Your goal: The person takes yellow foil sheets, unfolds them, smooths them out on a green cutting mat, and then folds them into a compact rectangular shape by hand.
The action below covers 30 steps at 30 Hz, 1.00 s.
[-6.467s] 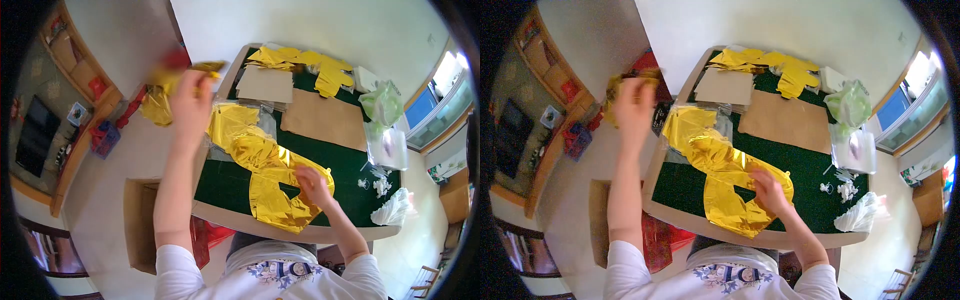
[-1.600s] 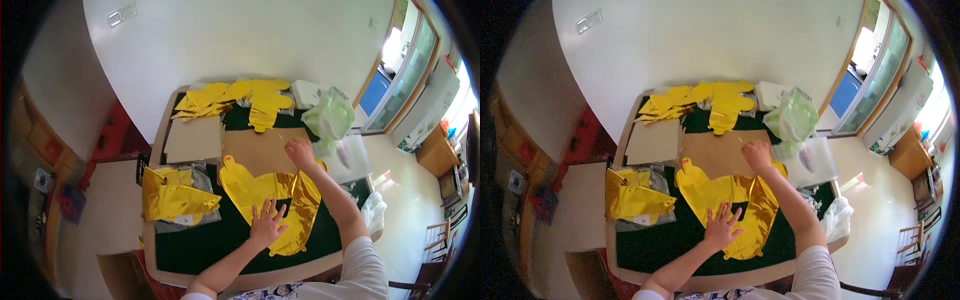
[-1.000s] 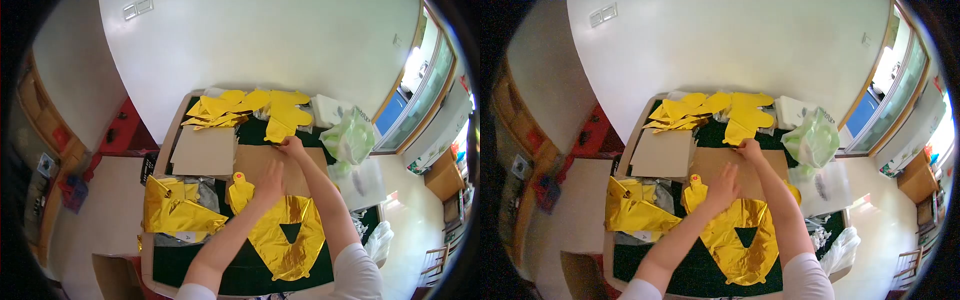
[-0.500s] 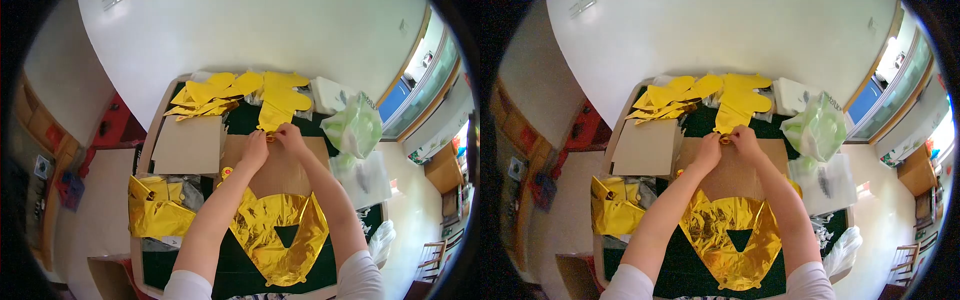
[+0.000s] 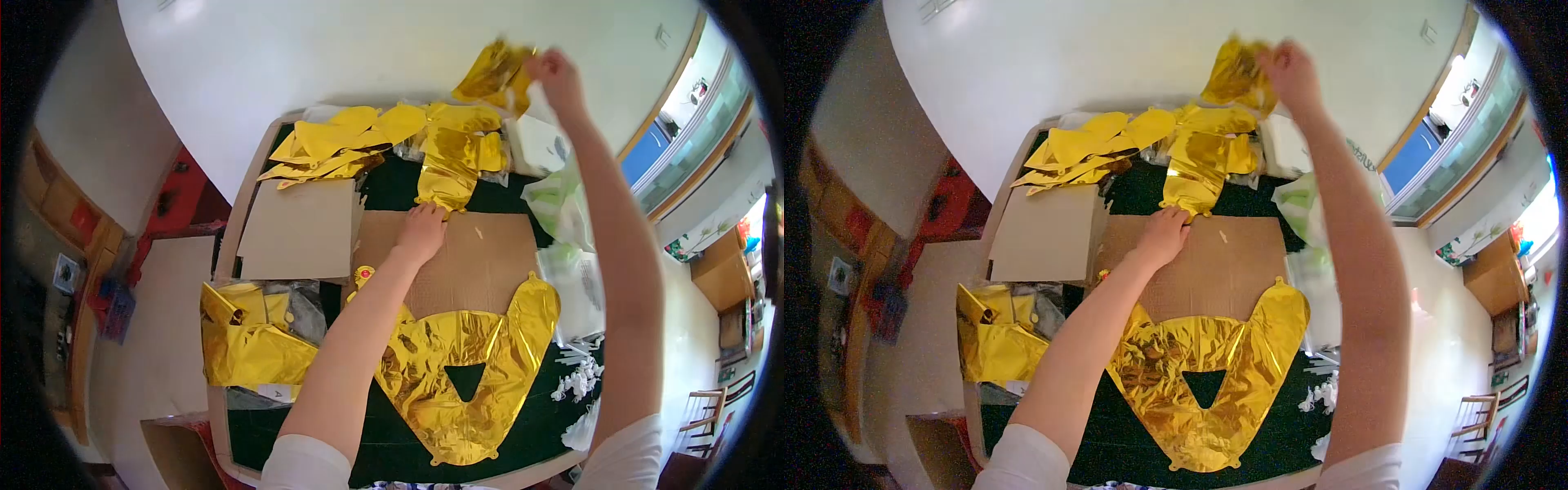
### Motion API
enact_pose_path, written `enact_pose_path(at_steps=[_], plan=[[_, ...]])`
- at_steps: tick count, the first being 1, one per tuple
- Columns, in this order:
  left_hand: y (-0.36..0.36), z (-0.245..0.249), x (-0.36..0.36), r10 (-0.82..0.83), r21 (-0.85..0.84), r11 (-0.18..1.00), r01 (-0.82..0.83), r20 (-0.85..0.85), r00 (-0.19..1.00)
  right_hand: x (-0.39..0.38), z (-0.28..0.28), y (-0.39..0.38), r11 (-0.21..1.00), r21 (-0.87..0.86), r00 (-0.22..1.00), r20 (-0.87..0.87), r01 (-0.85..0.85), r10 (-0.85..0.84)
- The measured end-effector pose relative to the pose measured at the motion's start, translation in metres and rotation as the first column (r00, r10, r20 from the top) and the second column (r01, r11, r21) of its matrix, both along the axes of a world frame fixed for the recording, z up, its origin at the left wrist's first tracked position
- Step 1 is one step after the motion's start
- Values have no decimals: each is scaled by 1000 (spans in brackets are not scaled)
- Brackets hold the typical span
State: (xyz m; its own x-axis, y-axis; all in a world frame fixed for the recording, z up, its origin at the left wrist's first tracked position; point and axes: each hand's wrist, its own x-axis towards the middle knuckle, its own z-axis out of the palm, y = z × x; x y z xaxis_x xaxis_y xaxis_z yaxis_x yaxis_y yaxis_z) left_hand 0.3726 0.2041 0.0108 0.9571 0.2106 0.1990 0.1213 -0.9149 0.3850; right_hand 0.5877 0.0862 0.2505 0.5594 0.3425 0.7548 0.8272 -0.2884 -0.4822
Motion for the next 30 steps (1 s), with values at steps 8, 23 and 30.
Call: enact_pose_path(at_steps=[8,23,30], plan=[[-4,17,-4,11,-75,997,-13,-30,1000,-47,119,-30,979,191,997,48,-66,57],[-124,15,-274,49,-14,999,-47,130,990,-294,-94,-169,929,-167,922,-265,-331,281],[-136,-1,-297,107,44,994,-105,-56,993,-398,-193,-211,944,-108,831,-513,-312,216]])
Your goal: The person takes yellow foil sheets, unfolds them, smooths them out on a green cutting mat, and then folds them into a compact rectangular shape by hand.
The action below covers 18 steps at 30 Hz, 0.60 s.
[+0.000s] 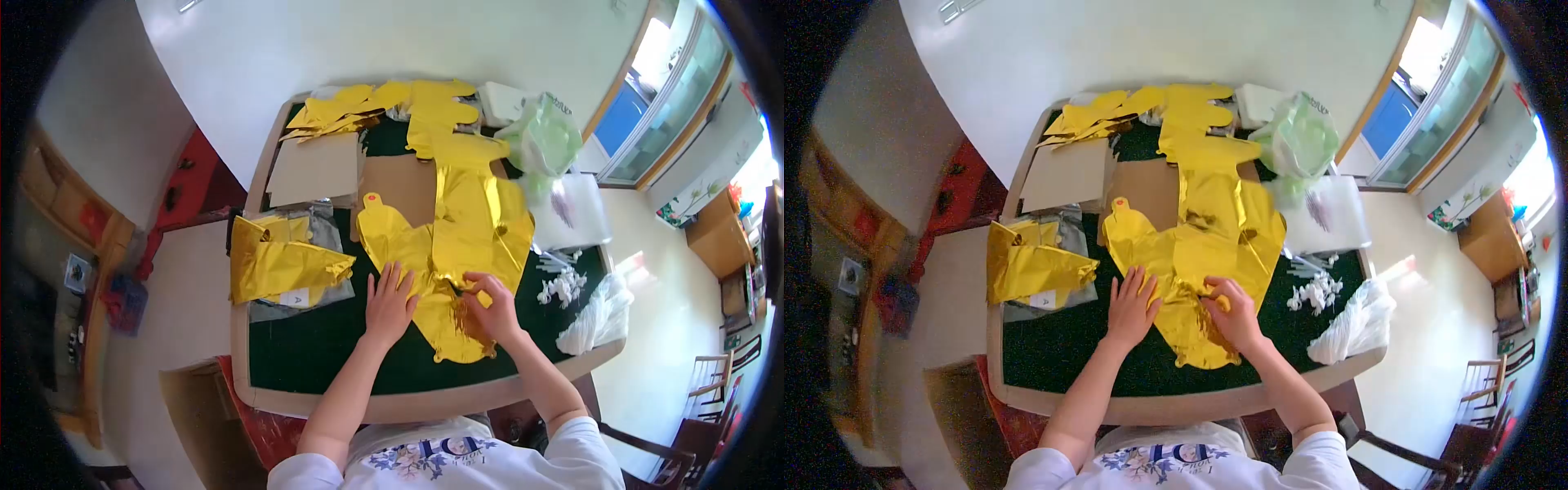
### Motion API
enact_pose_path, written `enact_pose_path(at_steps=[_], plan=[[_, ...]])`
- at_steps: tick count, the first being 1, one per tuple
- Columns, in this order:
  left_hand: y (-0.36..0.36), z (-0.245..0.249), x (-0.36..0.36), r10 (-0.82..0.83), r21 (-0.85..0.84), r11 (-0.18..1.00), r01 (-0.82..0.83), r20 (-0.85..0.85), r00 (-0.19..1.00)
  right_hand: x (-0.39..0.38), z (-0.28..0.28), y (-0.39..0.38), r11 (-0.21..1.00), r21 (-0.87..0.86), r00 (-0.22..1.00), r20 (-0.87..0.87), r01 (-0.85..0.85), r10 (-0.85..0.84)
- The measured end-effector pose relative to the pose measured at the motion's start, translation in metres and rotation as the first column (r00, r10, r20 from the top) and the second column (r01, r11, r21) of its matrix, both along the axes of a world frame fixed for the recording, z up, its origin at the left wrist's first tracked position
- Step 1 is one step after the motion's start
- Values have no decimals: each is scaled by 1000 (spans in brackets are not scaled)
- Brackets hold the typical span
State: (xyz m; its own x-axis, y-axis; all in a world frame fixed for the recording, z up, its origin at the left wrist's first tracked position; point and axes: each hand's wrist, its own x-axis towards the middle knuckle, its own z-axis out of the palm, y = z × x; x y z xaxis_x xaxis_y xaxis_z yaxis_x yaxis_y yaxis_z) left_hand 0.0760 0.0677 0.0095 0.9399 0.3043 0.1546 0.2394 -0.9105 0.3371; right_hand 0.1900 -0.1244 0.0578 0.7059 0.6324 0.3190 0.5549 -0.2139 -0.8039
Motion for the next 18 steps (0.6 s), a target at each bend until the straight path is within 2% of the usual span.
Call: enact_pose_path(at_steps=[2,5,6,9,12,15,18], plan=[[0,-2,0,-3,-12,1000,3,7,1000,-24,-9,-11,998,-65,999,-47,1,-4],[0,-5,2,5,12,1000,-6,46,999,-45,-25,-25,996,-76,969,-244,-44,24],[-1,-5,2,11,12,1000,-11,54,998,-48,-26,-30,994,-65,989,-125,-89,81],[-1,-7,2,16,24,1000,-18,78,997,-58,-26,-37,985,-101,969,-221,-138,113],[1,-11,4,28,11,1000,-29,90,996,-63,-27,-44,969,-106,958,-209,-221,196],[1,-11,3,34,-10,999,-34,101,994,-64,-27,-51,971,-104,957,-221,-215,188],[0,-9,2,31,-4,1000,-31,114,993,-63,-2,-60,948,-198,968,-92,-247,233]])
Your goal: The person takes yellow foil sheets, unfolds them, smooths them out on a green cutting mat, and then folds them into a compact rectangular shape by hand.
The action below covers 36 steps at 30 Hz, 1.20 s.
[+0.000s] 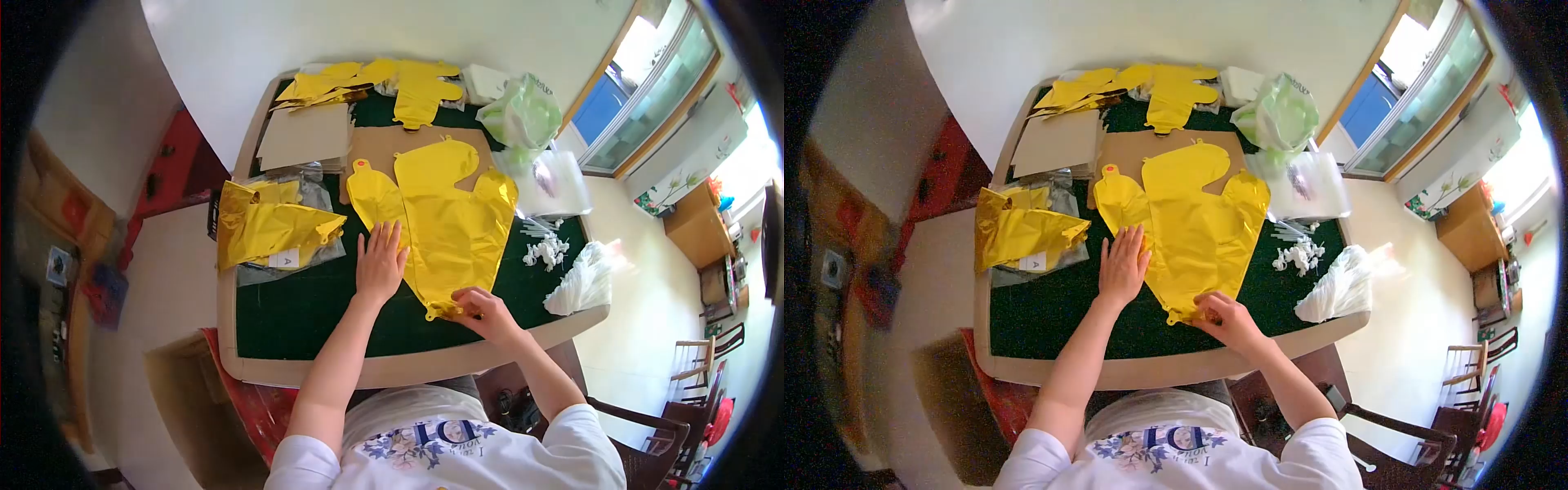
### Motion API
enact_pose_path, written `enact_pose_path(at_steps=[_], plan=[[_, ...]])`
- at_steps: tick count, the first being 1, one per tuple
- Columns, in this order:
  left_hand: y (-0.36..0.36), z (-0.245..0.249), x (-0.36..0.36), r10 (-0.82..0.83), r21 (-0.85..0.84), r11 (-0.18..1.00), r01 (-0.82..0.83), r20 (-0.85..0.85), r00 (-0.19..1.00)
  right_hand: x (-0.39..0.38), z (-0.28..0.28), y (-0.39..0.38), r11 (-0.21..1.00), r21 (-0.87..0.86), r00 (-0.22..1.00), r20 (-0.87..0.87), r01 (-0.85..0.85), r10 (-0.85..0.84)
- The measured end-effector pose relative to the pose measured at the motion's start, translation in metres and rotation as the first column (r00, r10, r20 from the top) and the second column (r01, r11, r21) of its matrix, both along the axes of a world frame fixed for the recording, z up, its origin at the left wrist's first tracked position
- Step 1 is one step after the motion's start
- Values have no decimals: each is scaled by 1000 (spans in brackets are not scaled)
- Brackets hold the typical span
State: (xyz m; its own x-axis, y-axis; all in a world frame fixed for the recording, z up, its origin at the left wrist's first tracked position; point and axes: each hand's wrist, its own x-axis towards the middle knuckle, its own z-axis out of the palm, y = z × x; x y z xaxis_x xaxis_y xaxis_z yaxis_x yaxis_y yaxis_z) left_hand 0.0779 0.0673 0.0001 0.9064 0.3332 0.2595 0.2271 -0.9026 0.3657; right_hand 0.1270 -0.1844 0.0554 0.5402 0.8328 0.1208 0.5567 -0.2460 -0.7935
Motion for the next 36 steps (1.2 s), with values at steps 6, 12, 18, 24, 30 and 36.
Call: enact_pose_path(at_steps=[6,12,18,24,30,36], plan=[[0,-2,0,-3,-3,1000,3,3,1000,50,12,-21,958,-91,957,135,271,-258],[-18,17,-5,-263,56,964,259,102,959,79,-34,-19,973,-8,782,597,230,-180],[-63,2,3,-393,45,918,393,-8,919,81,-39,-20,969,34,822,523,245,-226],[-55,19,9,-241,70,969,236,82,967,87,-37,-23,938,106,809,481,329,-338],[15,-1,23,165,74,984,-160,-63,984,101,-48,-5,923,54,729,597,381,-336],[21,-5,20,157,97,984,-147,-103,982,97,-50,0,895,118,711,567,430,-416]])
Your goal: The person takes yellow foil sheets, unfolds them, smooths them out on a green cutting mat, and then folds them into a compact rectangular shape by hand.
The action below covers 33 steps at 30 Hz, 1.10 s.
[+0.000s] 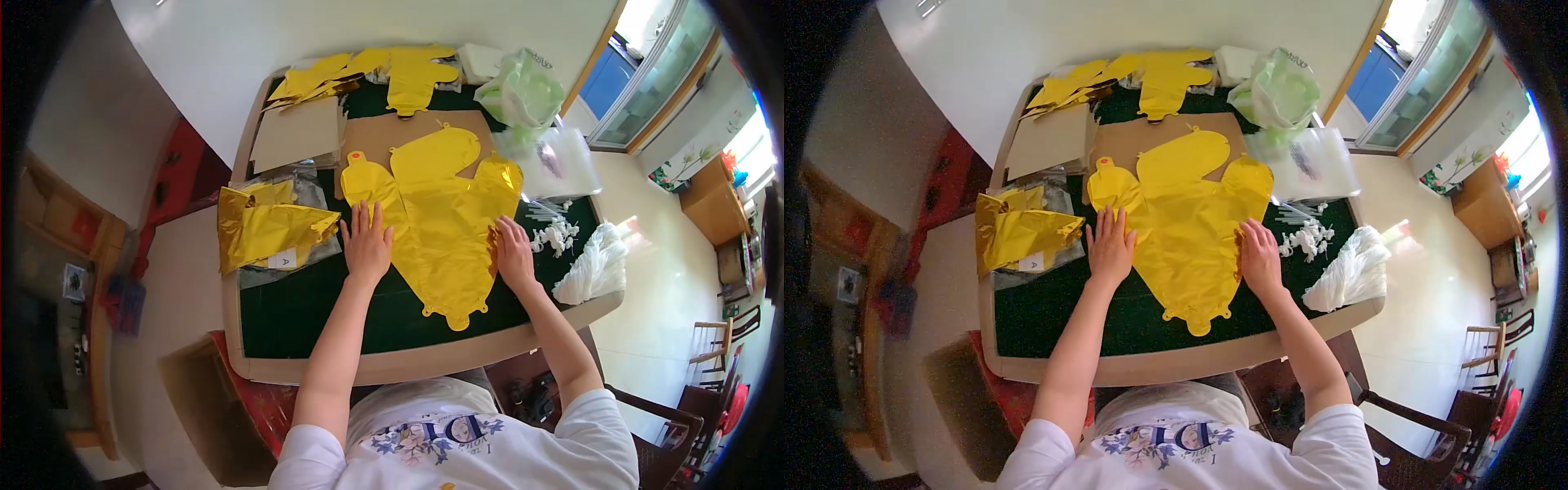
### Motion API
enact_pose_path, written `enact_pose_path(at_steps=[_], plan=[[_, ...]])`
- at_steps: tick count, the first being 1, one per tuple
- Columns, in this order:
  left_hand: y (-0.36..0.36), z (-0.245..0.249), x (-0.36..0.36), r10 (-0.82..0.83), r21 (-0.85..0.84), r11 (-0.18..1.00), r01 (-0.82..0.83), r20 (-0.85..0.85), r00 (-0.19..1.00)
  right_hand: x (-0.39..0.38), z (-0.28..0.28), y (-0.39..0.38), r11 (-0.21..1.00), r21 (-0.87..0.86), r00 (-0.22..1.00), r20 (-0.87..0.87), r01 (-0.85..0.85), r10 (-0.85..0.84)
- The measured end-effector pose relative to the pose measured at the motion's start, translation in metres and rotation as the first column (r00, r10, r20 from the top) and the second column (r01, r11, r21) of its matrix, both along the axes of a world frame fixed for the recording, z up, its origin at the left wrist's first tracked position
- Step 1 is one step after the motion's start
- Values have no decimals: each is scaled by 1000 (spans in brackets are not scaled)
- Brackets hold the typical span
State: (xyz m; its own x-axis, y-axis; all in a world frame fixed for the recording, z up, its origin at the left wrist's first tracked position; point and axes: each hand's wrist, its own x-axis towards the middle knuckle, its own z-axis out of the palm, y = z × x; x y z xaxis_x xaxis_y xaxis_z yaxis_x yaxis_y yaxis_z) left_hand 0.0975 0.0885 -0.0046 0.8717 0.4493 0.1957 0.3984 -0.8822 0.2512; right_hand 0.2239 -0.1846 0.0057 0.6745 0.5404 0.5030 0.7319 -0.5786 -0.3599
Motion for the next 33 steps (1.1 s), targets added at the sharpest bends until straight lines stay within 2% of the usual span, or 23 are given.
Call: enact_pose_path(at_steps=[3,6,9,21,24,33], plan=[[-10,3,2,9,14,1000,-10,82,997,3,-4,-2,1000,12,1000,-22,-7,7],[-54,27,4,-240,-7,971,240,2,971,0,-2,-2,1000,-3,1000,-26,-12,12],[-90,17,0,-456,-47,889,455,-9,890,2,-3,-1,1000,-6,1000,-16,-10,10],[-108,8,-9,-447,-45,894,446,-7,895,0,3,1,999,-35,1000,-6,-2,1],[-108,11,-13,-464,-51,885,462,-30,886,-3,6,2,999,7,997,-66,39,-39],[-111,10,-14,-452,-34,892,451,-23,892,1,-3,-2,998,32,997,-62,53,-51]])
